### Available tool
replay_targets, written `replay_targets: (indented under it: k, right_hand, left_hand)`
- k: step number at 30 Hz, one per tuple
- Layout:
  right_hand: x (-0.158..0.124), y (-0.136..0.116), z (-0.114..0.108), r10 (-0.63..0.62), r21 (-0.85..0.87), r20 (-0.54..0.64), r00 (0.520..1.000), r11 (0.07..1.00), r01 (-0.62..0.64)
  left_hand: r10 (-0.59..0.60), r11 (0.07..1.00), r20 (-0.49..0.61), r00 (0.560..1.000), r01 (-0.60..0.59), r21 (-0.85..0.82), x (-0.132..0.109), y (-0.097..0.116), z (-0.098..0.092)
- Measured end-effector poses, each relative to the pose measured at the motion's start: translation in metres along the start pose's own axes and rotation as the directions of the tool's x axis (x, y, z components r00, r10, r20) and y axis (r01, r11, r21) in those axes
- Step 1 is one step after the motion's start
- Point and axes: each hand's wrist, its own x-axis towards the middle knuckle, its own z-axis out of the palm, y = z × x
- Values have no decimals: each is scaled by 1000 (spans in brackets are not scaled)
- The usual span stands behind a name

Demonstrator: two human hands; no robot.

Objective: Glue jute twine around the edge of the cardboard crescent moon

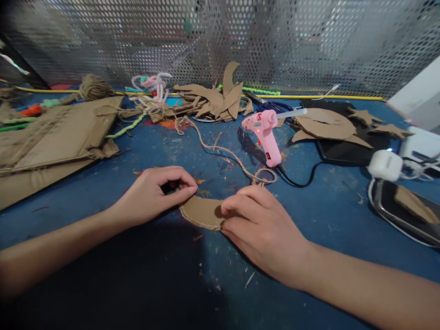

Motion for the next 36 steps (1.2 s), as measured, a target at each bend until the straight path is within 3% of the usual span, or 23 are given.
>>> replay_targets:
  k: [9,14,17,21,23,26,28,30,33,36]
  right_hand:
    - [-7,7,-5,38,-18,42,998,999,-37]
    - [-4,18,-18,63,23,40,997,998,-64]
    - [-3,32,-30,53,-60,163,985,997,-44]
    - [-4,45,-36,80,-138,348,934,990,-33]
    - [-3,46,-35,94,-119,354,930,991,-55]
    - [0,44,-36,128,-47,347,929,992,-118]
    - [0,40,-39,184,-32,351,918,982,-184]
    - [0,38,-44,243,-35,352,904,969,-247]
    - [1,35,-57,299,15,323,898,947,-321]
    - [7,33,-76,345,91,164,924,928,-362]
  left_hand:
    - [-30,1000,29,999,30,-7,0,-2,-1]
    - [-79,996,28,996,80,-29,0,-2,-5]
    - [-99,994,26,995,100,-52,-2,-3,-9]
    - [-88,993,9,996,89,-81,-4,-2,-9]
    - [-80,991,-62,995,72,-112,-5,-1,-8]
    - [-58,990,-255,965,22,-141,-4,-2,-8]
    - [-54,995,-381,923,18,-97,-1,-5,-11]
    - [-51,998,-430,901,58,3,3,-12,-15]
    - [-21,978,-280,960,78,193,7,-22,-19]
    - [38,940,-57,998,-17,340,12,-28,-14]
